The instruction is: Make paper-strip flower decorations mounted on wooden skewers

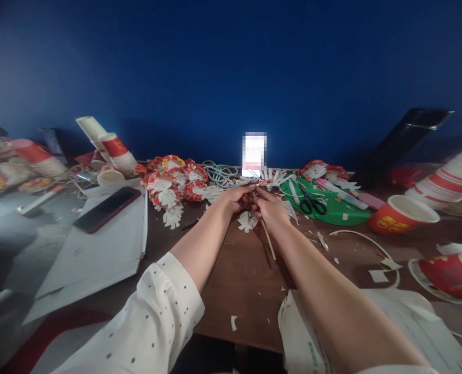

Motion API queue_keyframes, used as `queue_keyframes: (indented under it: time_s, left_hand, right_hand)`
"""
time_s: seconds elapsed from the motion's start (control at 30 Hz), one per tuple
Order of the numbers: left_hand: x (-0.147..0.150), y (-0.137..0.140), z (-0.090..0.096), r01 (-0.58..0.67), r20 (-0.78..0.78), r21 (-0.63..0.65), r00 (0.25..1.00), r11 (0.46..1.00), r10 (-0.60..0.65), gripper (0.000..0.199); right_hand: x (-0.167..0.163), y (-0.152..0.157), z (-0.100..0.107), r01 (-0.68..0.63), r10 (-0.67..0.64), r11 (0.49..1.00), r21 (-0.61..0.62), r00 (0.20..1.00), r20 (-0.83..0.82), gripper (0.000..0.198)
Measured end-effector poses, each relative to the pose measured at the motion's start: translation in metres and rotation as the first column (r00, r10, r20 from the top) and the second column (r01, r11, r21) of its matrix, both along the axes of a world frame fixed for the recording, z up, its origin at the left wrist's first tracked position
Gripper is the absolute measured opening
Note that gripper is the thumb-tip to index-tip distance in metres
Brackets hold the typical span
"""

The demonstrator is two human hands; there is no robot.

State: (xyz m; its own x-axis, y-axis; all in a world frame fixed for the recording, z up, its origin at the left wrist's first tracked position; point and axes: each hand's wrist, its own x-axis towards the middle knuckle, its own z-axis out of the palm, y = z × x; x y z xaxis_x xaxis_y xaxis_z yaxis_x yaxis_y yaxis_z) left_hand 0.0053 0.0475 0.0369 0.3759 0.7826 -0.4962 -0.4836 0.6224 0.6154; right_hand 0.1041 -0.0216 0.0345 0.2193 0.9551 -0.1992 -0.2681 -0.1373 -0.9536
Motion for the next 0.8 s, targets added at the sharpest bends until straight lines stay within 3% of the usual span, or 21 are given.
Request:
queue_keyframes:
  time_s: [0.2, 0.4, 0.6, 0.8]
  left_hand:
    - [-0.007, 0.002, 0.000, 0.072, 0.031, 0.054, 0.997, 0.996, -0.074, 0.019]
    - [-0.010, 0.002, -0.001, 0.096, -0.057, 0.081, 0.994, 0.992, -0.091, 0.014]
    - [-0.004, 0.003, -0.005, 0.061, -0.190, 0.154, 0.981, 0.986, -0.030, 0.012]
    - [-0.002, 0.000, -0.006, 0.034, -0.185, 0.151, 0.983, 0.988, -0.006, 0.015]
  right_hand:
    - [-0.002, -0.005, 0.008, 0.053, -0.053, 0.999, -0.015, 0.999, -0.011, 0.050]
    - [0.000, -0.002, 0.006, 0.059, -0.059, 0.998, -0.018, 0.998, -0.008, 0.055]
    - [0.000, 0.000, -0.002, 0.078, -0.078, 0.997, 0.008, 0.997, 0.002, 0.053]
    - [0.001, 0.000, -0.003, 0.111, -0.112, 0.994, 0.013, 0.990, 0.089, 0.050]
